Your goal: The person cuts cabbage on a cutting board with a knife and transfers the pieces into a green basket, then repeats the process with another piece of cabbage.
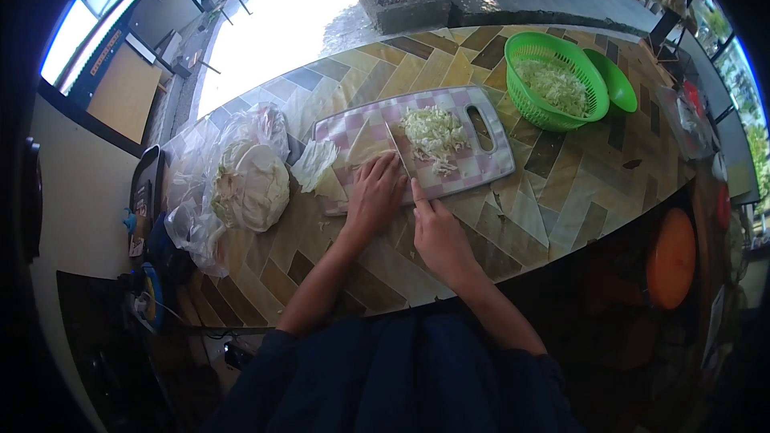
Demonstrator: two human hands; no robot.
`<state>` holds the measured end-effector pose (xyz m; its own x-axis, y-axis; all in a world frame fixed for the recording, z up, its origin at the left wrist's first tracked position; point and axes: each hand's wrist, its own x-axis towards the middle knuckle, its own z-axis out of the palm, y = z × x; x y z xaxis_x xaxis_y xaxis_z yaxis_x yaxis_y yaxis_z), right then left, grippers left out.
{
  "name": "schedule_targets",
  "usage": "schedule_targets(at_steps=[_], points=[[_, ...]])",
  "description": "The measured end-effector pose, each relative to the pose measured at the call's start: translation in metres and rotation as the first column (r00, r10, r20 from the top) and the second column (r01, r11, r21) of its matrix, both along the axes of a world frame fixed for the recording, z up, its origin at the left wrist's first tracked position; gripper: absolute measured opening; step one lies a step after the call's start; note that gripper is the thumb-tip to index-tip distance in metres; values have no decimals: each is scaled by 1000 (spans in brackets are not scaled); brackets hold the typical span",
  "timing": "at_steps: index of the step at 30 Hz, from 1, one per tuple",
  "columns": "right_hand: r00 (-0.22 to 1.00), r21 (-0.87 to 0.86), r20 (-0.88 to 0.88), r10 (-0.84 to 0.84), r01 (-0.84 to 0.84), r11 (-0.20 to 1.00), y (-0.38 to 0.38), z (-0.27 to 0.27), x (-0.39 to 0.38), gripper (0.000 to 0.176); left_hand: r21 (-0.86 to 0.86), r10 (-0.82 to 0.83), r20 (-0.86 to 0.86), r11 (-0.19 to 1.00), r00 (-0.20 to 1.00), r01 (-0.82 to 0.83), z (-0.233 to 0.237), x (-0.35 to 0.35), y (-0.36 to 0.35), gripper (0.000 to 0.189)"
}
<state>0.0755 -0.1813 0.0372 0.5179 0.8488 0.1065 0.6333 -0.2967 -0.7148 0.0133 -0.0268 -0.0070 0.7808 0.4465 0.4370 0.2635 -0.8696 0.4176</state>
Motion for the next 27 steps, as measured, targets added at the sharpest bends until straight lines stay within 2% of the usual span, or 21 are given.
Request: schedule_targets(at_steps=[2,5,8,14,20,21,24,27], points=[[999,-61,-38,-31,28,998,1,8,-5,50,30,6,-8,1000,1000,-5,1,-1,0,41],[999,-168,30,-15,20,986,2,6,-10,60,50,-4,-24,999,1000,5,-2,-1,1,41],[998,-271,32,-52,58,961,7,9,-20,56,49,-10,-60,999,998,13,2,-3,0,42],[995,-163,68,-73,84,983,24,-12,-12,66,15,-26,-53,1000,998,27,5,-4,0,43],[995,-129,96,-29,42,991,16,-10,15,58,-88,-61,4,994,998,61,3,-7,10,41],[999,-37,31,-20,22,999,13,-12,21,53,-56,-85,-24,995,996,84,5,-8,12,41],[1000,88,20,20,-21,996,8,-13,24,51,27,-119,-81,992,990,122,11,-12,18,38],[999,10,32,33,-34,999,5,-6,13,52,62,-114,-66,991,991,118,9,-11,17,38]])
